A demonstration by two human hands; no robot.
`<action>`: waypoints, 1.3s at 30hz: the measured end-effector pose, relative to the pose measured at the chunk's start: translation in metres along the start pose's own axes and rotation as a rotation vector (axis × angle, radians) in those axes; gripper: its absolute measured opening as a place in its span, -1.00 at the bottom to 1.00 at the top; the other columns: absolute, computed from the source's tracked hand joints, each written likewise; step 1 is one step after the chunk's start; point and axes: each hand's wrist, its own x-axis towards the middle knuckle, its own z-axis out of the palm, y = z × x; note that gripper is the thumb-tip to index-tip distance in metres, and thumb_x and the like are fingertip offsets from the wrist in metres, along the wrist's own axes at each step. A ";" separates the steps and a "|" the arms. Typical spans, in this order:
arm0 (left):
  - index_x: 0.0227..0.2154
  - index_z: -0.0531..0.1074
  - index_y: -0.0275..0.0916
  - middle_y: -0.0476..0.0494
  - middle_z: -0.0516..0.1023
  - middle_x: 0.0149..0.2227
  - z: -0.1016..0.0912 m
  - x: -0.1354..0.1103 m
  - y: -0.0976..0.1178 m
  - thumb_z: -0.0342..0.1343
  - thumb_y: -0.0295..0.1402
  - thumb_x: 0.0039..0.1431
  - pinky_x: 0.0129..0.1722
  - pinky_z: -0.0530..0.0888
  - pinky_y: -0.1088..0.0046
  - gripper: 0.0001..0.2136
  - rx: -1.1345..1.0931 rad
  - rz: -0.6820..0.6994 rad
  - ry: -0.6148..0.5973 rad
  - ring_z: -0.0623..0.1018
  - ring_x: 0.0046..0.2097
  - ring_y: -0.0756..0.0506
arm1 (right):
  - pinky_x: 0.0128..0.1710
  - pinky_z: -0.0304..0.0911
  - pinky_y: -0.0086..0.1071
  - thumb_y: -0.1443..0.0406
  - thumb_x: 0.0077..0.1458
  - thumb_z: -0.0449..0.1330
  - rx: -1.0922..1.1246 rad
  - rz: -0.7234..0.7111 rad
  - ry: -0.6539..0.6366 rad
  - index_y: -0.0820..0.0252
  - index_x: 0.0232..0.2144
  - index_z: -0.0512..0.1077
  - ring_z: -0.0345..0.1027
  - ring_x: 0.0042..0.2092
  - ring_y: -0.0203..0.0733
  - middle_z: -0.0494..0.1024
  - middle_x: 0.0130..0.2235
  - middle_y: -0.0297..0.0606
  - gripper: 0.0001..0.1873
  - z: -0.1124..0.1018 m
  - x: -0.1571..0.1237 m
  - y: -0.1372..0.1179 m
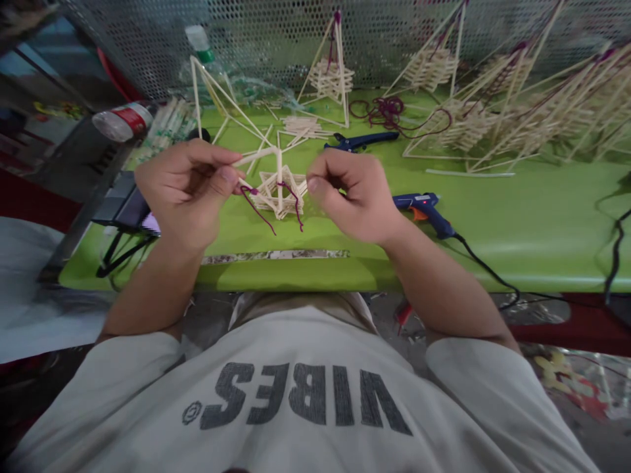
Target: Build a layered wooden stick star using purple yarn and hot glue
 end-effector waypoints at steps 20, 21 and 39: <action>-0.07 0.78 0.12 0.02 0.69 -0.28 0.002 0.002 0.007 0.47 0.01 0.38 -0.44 0.44 0.39 -0.80 -0.076 -0.012 0.019 0.56 -0.38 0.06 | -0.48 0.18 -0.27 0.13 0.14 0.63 0.099 0.001 0.044 0.09 -0.39 0.72 0.34 -0.41 -0.24 0.63 -0.40 -0.22 -0.77 0.004 0.003 -0.004; -0.07 0.78 0.13 0.02 0.69 -0.28 0.002 0.002 0.006 0.47 0.01 0.38 -0.44 0.43 0.40 -0.81 -0.075 -0.012 0.016 0.56 -0.38 0.06 | -0.49 0.19 -0.27 0.13 0.11 0.65 0.105 0.013 0.050 0.09 -0.39 0.72 0.33 -0.41 -0.24 0.62 -0.40 -0.23 -0.76 0.005 0.003 -0.004; -0.05 0.78 -0.02 0.01 0.71 -0.28 0.005 -0.002 0.000 0.49 -0.08 0.37 -0.39 0.58 0.48 -0.78 -0.130 0.053 -0.014 0.65 -0.34 0.06 | -0.51 0.26 -0.34 0.18 0.14 0.63 0.165 -0.074 0.072 0.12 -0.35 0.75 0.44 -0.42 -0.25 0.67 -0.41 -0.23 -0.80 0.013 0.002 0.004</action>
